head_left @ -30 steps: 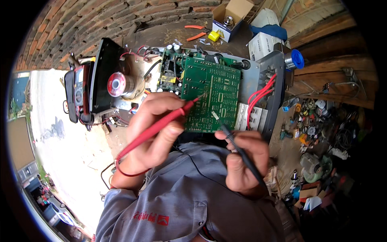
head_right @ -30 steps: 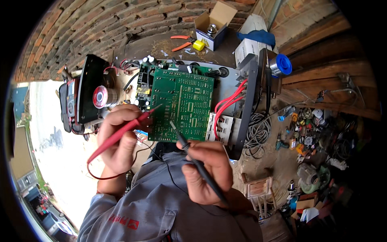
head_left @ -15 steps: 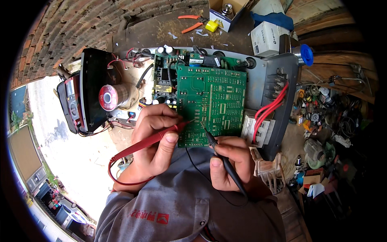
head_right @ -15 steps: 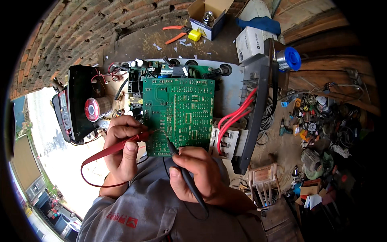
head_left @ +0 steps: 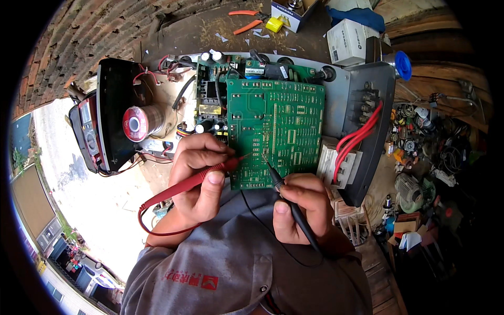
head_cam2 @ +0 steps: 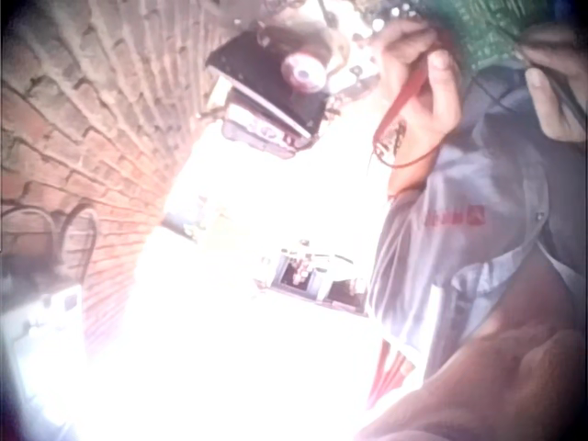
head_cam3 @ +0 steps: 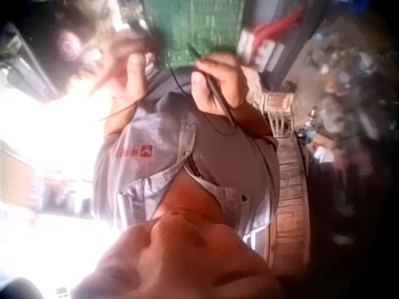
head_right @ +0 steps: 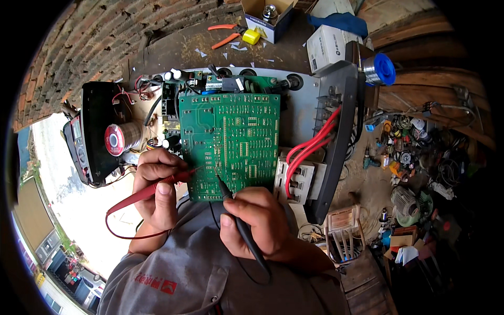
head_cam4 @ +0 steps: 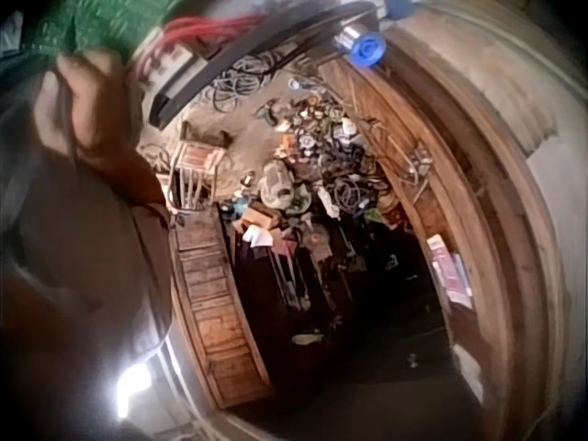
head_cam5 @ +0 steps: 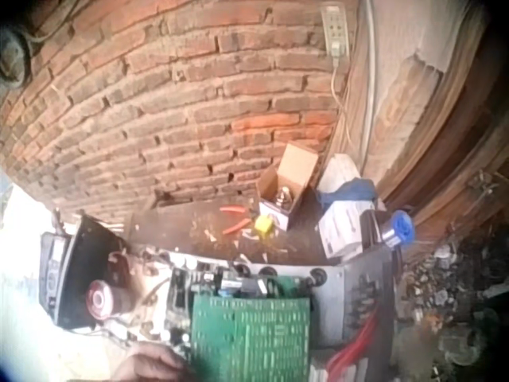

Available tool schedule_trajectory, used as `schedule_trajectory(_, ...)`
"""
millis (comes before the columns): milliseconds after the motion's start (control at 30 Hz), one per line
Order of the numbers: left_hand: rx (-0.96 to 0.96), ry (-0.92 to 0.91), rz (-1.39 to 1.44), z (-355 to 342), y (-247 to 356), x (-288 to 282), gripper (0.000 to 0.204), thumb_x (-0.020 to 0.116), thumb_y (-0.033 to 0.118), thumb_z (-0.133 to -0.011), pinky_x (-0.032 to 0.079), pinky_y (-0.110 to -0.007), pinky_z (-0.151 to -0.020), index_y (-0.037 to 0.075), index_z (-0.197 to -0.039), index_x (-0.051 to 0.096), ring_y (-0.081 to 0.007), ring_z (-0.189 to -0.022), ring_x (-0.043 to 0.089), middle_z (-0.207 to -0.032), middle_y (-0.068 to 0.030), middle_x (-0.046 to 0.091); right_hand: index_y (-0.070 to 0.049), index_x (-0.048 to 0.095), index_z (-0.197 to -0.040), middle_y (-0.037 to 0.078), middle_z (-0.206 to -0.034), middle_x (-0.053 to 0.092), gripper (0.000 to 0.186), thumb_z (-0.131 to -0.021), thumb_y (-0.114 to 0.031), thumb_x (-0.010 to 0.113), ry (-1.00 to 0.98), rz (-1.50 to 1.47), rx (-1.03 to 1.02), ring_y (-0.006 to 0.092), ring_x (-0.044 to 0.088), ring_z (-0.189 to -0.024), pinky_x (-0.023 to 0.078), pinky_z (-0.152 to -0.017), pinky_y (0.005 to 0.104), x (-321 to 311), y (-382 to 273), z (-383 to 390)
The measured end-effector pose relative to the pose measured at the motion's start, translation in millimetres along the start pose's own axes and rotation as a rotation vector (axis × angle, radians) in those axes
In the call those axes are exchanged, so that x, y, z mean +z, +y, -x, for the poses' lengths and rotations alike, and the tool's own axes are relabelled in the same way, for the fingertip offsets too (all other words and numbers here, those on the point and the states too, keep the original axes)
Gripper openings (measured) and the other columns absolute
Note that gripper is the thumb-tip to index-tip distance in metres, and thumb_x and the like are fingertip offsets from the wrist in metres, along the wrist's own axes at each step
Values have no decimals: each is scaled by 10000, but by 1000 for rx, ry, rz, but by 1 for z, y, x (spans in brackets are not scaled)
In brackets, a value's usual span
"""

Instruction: The person uses a multimeter to test a small electronic component and a green circuit board. They hold the component with one hand and probe it with the multimeter leads, then place the component on the board and continue testing various points on the circuit board.

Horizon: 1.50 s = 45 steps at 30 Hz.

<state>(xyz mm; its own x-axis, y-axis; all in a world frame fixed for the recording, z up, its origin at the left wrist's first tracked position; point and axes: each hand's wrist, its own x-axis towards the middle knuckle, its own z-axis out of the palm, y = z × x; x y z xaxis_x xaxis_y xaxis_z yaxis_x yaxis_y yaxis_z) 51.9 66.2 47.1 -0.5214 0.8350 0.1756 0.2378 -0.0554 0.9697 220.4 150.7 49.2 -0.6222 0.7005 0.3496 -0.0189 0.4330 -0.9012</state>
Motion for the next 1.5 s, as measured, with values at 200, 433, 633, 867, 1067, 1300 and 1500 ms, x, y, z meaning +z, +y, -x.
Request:
schedule_trajectory(200,46,-9,-77,1,0,0,193,526,120,-876,469,-318,-738,-73,-887,519,-228,-809,567,-961,-203,510,61,505,-987,150,-836,553,263,-762,-11,621,-3,6,19,238,561,-665,476,-578,314,1,-2,-2)
schedule_trajectory(433,18,-40,-120,2,4,1,313,472,256,-923,472,-329,-767,-55,-885,484,-227,-867,557,-1015,-179,459,70,508,-969,155,-793,569,233,-781,-20,612,19,8,-13,240,565,-620,473,-544,311,2,0,-4)
schedule_trajectory(633,79,-12,-53,3,-1,1,161,525,92,-868,481,-319,-745,-66,-894,513,-231,-824,578,-964,-189,502,70,505,-954,159,-769,568,217,-788,-24,608,18,-15,25,240,570,-609,477,-535,313,2,-1,-2)
schedule_trajectory(867,84,-11,-62,2,-2,0,163,532,93,-865,477,-323,-740,-67,-897,519,-233,-823,572,-955,-197,512,72,498,-970,160,-775,571,226,-798,-29,604,31,-24,17,238,573,-612,480,-538,309,4,2,0)
schedule_trajectory(1067,78,9,-72,3,-3,2,181,543,110,-870,470,-320,-731,-66,-905,522,-235,-818,564,-951,-202,521,71,499,-978,164,-786,578,234,-800,-33,610,65,-4,46,239,580,-618,481,-542,305,7,0,1)
schedule_trajectory(1300,82,6,-79,2,-3,2,189,546,120,-872,466,-319,-728,-64,-910,521,-233,-814,559,-945,-202,526,71,502,-976,164,-784,581,231,-802,-33,613,61,1,53,238,582,-618,481,-541,305,8,0,0)
schedule_trajectory(1500,82,23,-77,3,-3,3,189,547,119,-870,461,-317,-726,-64,-910,521,-231,-818,553,-944,-201,527,71,504,-971,165,-783,582,224,-801,-27,611,62,8,50,237,581,-614,480,-540,302,8,-1,-1)
